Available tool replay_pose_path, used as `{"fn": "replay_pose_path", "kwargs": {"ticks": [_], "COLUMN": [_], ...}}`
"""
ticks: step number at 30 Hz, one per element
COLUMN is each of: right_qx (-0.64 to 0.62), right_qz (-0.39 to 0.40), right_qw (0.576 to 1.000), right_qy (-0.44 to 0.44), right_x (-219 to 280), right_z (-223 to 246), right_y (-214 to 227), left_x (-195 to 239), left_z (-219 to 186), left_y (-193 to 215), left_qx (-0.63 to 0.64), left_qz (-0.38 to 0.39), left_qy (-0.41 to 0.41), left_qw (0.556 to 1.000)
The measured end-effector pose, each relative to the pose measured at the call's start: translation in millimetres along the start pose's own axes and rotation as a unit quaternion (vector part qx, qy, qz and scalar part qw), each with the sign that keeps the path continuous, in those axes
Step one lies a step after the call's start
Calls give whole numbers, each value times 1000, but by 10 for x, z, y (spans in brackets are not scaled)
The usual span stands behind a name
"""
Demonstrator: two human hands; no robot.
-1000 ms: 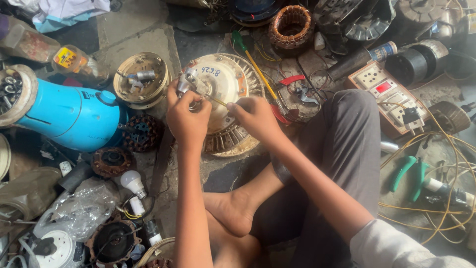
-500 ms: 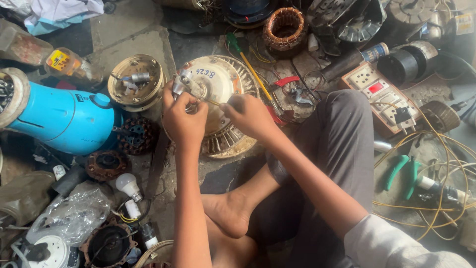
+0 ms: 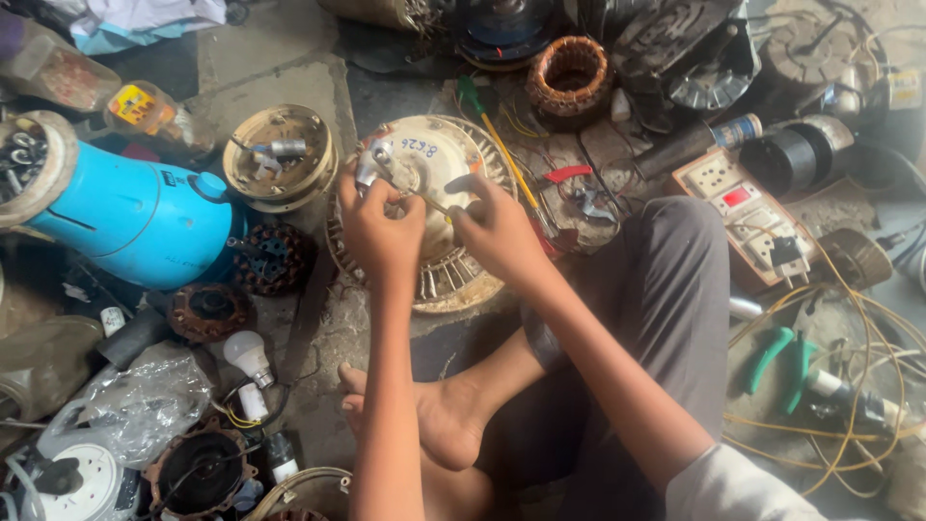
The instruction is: The person disassembles a fan motor, removes the rotor, and reassembles the stator housing. They use a screwdriver to tighten screws on the motor casing and handle various motor components on the floor.
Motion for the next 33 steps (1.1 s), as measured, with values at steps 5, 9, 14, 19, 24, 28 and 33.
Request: {"fn": "replay_pose_path", "kwargs": {"ticks": [5,9,14,19,24,28,33], "right_qx": [112,127,34,2,-110,9,185], "right_qz": [-62,-84,38,40,-81,-142,-148], "right_qw": [988,985,998,999,988,989,968], "right_qy": [85,75,-42,-2,-67,-25,-88], "right_x": [84,0,-133,-173,218,435,399], "right_z": [125,161,51,-220,-797,-1209,-1336], "right_y": [77,120,136,238,217,299,447], "left_x": [15,41,96,76,165,190,181], "left_z": [-40,-27,11,45,-27,-126,-227], "left_y": [0,20,139,225,321,394,444], "left_qx": [2,25,111,193,209,175,-14], "left_qz": [-14,-12,19,67,44,27,36], "left_qy": [6,19,25,23,26,11,-54], "left_qw": [1000,999,993,979,977,984,998]}}
Point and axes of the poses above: each hand's wrist, its own x-axis away from the middle knuckle, its own y-axis out of the back of the hand, z = x × y, the point moved 2 cm from there along -x, towards the middle knuckle, and after that the axes turned 10 degrees about x, right-handed, at the moved point
